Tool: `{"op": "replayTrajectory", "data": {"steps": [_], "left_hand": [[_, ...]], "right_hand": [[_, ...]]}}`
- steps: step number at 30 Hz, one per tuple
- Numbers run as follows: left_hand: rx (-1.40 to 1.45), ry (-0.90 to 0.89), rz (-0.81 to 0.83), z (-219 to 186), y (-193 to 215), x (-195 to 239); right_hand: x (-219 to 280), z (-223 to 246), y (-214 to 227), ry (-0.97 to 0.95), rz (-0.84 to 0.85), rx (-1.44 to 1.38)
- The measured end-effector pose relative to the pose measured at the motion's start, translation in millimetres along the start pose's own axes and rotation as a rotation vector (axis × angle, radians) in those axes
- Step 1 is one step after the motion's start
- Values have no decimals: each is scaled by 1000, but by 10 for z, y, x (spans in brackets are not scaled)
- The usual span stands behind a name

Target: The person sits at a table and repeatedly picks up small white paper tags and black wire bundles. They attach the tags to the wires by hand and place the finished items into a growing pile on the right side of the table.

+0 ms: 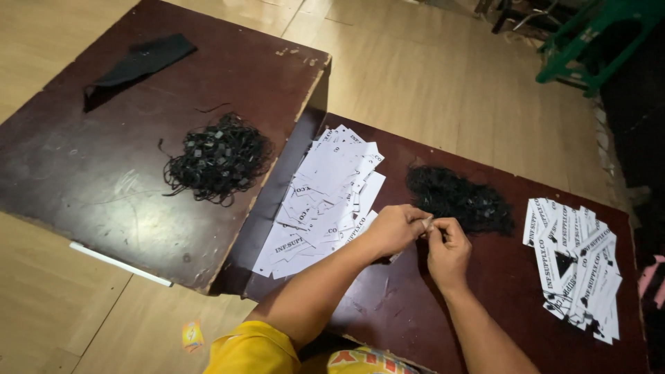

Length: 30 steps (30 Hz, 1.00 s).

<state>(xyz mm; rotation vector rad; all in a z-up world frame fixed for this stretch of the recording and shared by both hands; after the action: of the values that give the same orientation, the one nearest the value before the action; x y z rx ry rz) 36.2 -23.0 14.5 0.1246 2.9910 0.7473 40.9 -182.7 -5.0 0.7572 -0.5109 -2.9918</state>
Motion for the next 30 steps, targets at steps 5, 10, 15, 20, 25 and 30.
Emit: {"op": "replayTrajectory", "data": {"steps": [5,10,15,20,25,30], "left_hand": [[99,157,26,-118,97,109],[147,210,31,-214,203,174],[119,202,61,-122,154,80],[113,176,74,-202,222,101],[151,200,61,-218,257,137],[224,201,52,20,107,7]], "right_hand": [[-15,100,-2,20,10,20],[-28,225,-9,25,19,33],[-15,115,-4,18,6,47],[-21,85,4,8,9,21],[-24,122,-17,27,26,38],[-25,61,-5,37,29,-27]]}}
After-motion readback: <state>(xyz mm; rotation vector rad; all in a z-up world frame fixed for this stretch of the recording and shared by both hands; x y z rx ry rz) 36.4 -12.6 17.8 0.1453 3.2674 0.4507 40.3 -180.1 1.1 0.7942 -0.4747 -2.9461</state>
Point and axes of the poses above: each hand's wrist, its own x-axis away from the middle knuckle, its own y-axis out of the back of the hand, z = x × y, the point moved 5 cm from there along -x, towards the middle knuckle, and after that the axes turned 5 degrees about -x, right-handed, at the moved point
